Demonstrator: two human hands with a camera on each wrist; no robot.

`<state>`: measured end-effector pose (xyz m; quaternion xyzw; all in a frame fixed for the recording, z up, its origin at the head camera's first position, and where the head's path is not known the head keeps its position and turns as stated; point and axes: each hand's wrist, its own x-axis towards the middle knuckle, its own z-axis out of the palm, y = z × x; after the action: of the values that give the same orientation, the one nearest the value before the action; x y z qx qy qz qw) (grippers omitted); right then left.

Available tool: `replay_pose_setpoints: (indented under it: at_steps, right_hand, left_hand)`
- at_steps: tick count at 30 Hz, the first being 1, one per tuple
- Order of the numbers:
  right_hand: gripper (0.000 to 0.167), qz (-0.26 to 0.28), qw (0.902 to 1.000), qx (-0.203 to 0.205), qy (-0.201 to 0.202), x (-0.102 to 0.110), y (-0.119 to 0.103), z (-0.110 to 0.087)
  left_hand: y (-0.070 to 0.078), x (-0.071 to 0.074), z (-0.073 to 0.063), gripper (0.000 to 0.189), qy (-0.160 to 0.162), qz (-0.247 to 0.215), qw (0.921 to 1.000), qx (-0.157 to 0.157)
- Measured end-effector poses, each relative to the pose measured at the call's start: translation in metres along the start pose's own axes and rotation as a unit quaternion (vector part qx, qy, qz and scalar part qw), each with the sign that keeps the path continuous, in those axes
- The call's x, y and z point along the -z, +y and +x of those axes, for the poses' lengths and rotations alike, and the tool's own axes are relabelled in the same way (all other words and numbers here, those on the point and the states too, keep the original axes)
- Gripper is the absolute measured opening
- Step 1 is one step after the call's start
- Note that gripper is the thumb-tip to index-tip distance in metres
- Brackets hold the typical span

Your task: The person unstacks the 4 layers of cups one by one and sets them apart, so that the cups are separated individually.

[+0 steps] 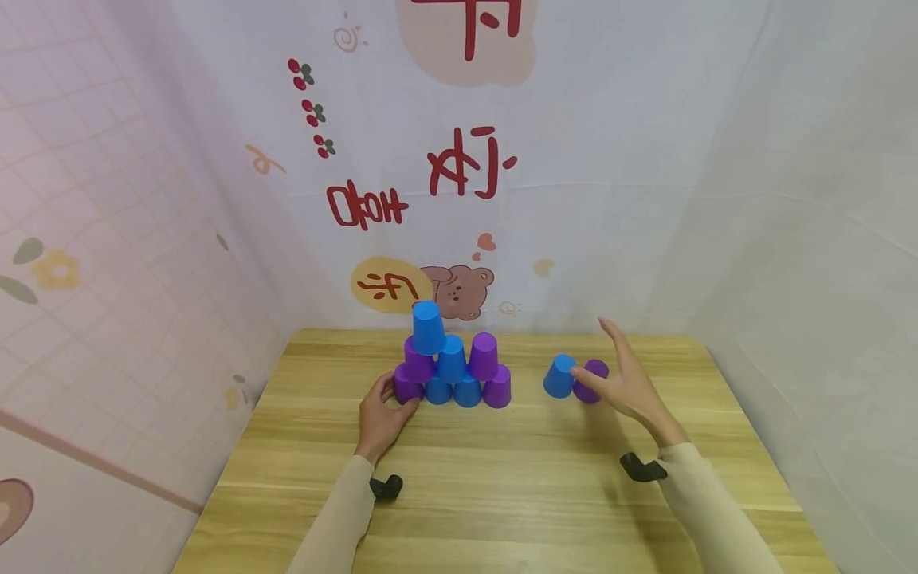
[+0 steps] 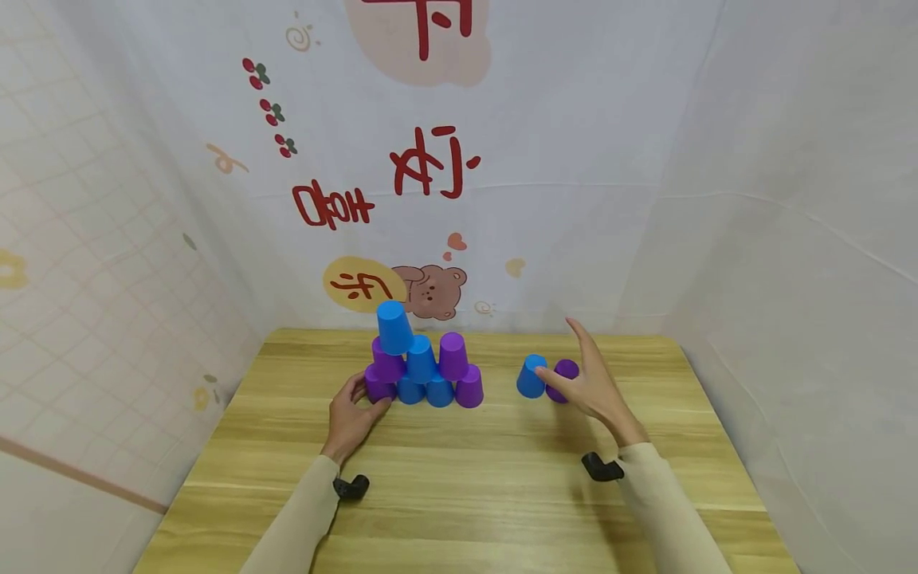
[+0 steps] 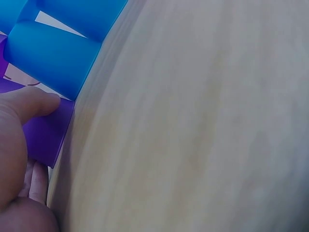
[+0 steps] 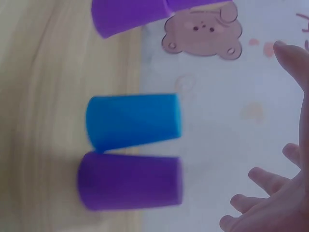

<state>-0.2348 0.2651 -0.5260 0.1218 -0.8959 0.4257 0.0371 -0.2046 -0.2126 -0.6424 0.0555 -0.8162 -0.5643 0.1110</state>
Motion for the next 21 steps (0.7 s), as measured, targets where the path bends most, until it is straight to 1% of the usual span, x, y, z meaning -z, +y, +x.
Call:
replay_pose_setpoints:
  at_steps: [8, 21]
  right_hand:
    - [0.110, 0.011, 0.9994, 0.033, -0.002, -0.005, -0.034, 0.011]
    - [0.109, 0.024, 0.9968, 0.074, -0.020, -0.026, -0.081, 0.032]
  left_hand:
    - [-0.002, -0.001, 0.001, 0.072, 0.000, 0.003, 1.0000, -0.008]
    - [-0.003, -0.001, 0.002, 0.072, -0.001, -0.004, 1.0000, -0.007]
